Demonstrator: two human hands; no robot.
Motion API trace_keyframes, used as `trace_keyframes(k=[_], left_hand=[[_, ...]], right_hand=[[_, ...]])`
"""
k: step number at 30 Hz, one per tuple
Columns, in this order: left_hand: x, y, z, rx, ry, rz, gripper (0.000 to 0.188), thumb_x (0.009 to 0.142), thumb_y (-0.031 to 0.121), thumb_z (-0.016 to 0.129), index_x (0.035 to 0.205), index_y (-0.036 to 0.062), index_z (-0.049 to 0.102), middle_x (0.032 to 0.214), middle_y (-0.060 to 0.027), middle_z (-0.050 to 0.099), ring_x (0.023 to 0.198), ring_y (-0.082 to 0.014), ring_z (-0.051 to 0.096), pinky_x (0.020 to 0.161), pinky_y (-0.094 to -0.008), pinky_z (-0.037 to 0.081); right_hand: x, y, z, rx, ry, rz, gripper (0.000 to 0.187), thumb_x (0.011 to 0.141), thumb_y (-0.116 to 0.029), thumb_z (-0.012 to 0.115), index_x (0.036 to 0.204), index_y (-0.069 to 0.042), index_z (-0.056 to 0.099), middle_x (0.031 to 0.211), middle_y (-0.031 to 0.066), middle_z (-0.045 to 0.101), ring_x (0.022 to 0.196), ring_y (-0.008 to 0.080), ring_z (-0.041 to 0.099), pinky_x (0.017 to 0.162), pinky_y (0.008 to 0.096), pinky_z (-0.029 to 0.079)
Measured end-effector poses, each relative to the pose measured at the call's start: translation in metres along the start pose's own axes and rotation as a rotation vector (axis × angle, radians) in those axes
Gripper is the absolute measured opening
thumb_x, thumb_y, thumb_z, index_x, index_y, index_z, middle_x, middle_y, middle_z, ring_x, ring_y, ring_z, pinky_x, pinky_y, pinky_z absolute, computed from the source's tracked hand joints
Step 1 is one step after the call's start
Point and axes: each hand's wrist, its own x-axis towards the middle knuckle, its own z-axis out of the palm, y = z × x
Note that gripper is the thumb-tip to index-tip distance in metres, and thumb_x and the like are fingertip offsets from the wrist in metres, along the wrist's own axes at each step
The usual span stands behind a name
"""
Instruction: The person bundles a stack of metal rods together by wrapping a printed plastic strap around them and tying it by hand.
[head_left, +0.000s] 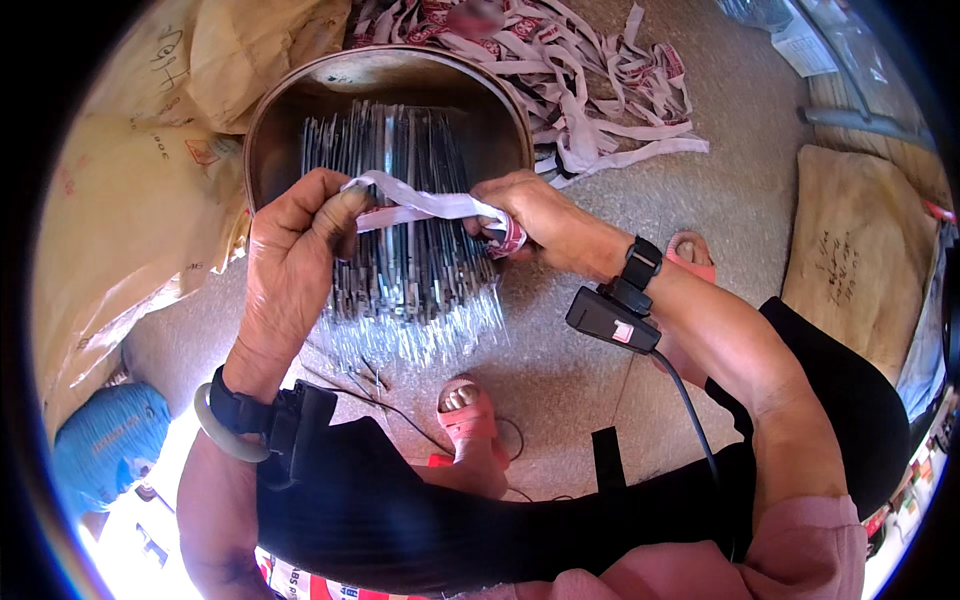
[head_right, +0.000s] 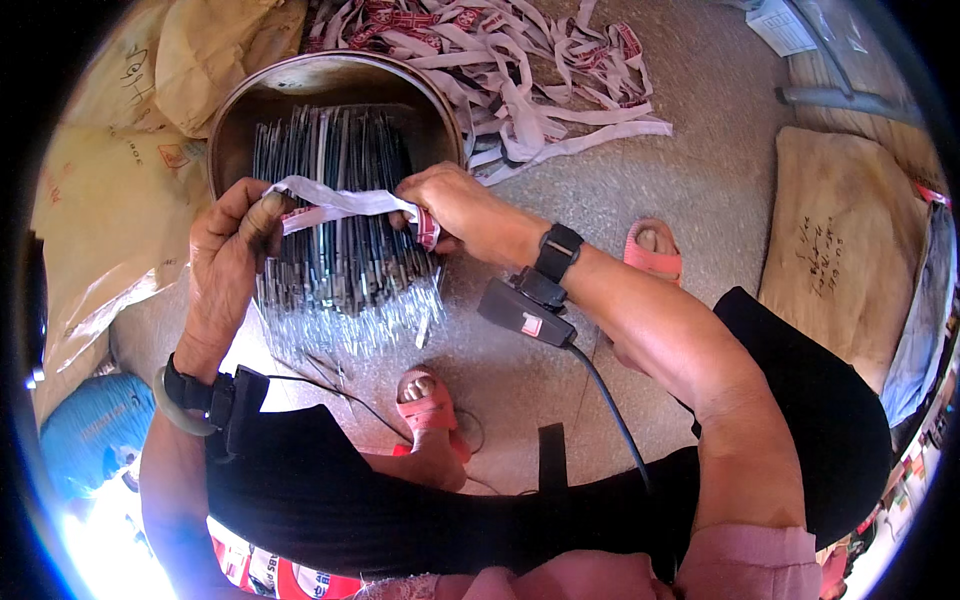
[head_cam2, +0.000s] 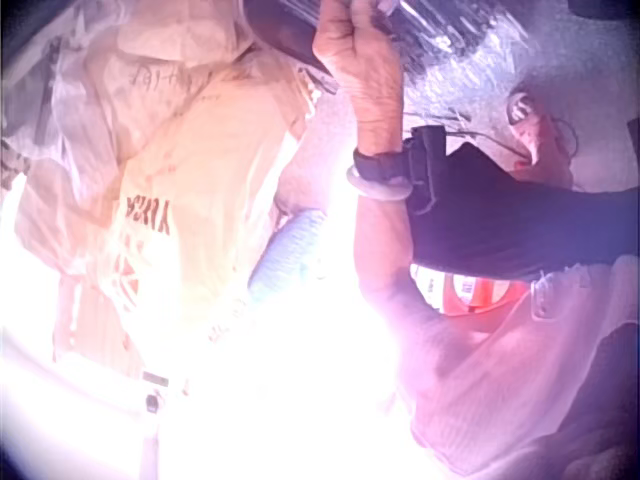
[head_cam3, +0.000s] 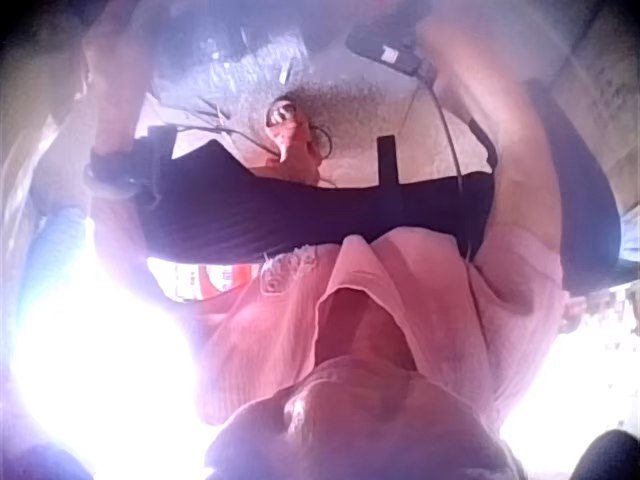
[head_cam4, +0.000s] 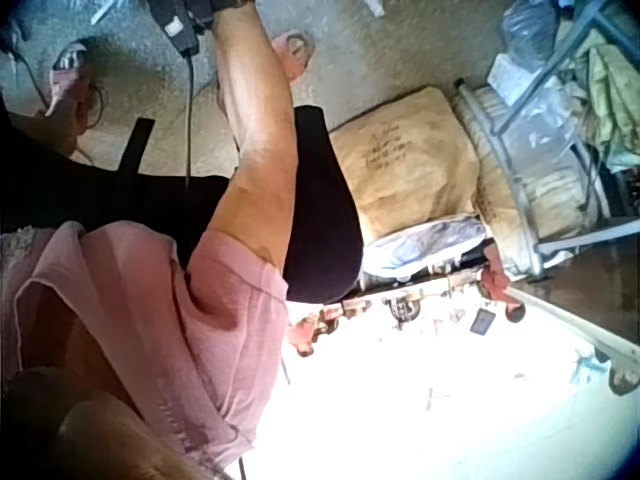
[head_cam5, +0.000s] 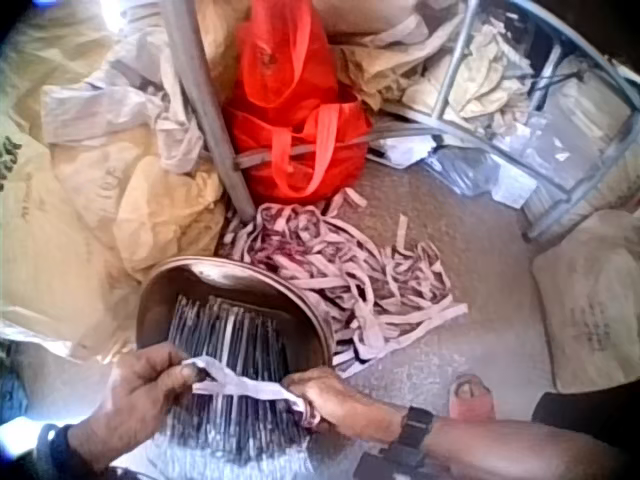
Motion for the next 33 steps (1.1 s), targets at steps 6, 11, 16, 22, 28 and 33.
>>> trace_keyframes(k=[6,11,16,22,28,33], left_hand=[[-0.004,-0.037,-0.042,0.074,0.154,-0.013,0.014,0.094,0.012,0.057,0.085,0.0032,0.061,0.072,0.0069,0.052,0.065,-0.0023,0.040,0.057,-0.0191,0.033],[-0.014,-0.053,-0.043,0.033,0.247,0.126,0.013,0.095,0.002,0.051,0.102,0.0010,0.062,0.088,0.0027,0.061,0.083,-0.0056,0.055,0.075,-0.0185,0.045],[-0.015,-0.027,-0.029,-0.038,0.008,0.121,0.025,0.094,0.001,0.052,0.118,-0.0009,0.059,0.096,-0.0002,0.063,0.088,-0.0067,0.056,0.080,-0.0206,0.046],[0.015,0.001,-0.035,0.059,-0.235,-0.155,0.027,0.092,0.009,0.057,0.118,0.0024,0.061,0.076,0.0055,0.058,0.065,-0.0031,0.046,0.057,-0.0196,0.037],[0.024,0.013,-0.024,0.347,-0.218,-0.083,0.015,0.091,0.016,0.061,0.098,0.0045,0.068,0.081,0.0010,0.065,0.074,-0.0075,0.057,0.065,-0.0209,0.044],[0.036,-0.012,-0.015,-0.094,-0.168,-0.305,0.024,0.093,0.029,0.061,0.094,0.0051,0.066,0.076,-0.0006,0.064,0.060,-0.0055,0.054,0.052,-0.0206,0.041]], right_hand=[[-0.006,-0.073,0.028,-0.263,-0.112,-0.418,0.023,0.087,-0.011,0.049,0.076,0.001,0.065,0.064,0.0056,0.056,0.052,0.0125,0.052,0.050,0.0269,0.041],[0.037,-0.089,0.069,-0.677,-0.021,-0.813,0.028,0.085,-0.015,0.050,0.064,0.000,0.061,0.059,0.0087,0.055,0.051,0.0205,0.053,0.051,0.0383,0.042],[0.048,-0.099,0.048,-0.513,-0.192,-0.704,0.029,0.084,-0.016,0.047,0.066,0.004,0.059,0.060,0.0113,0.053,0.050,0.0184,0.049,0.049,0.0358,0.042],[0.049,-0.114,0.027,-0.641,-0.231,-0.738,0.028,0.081,-0.022,0.049,0.068,0.002,0.056,0.065,0.0182,0.053,0.057,0.0278,0.054,0.052,0.0380,0.040],[0.077,-0.113,0.021,-0.674,-0.161,-1.420,0.028,0.081,-0.018,0.049,0.065,0.004,0.055,0.055,0.0066,0.049,0.045,0.0120,0.040,0.044,0.0304,0.031],[0.040,-0.128,-0.007,0.295,0.100,-0.487,0.029,0.088,-0.030,0.064,0.097,-0.002,0.065,0.078,0.0037,0.062,0.057,0.0053,0.046,0.055,0.0206,0.041]])
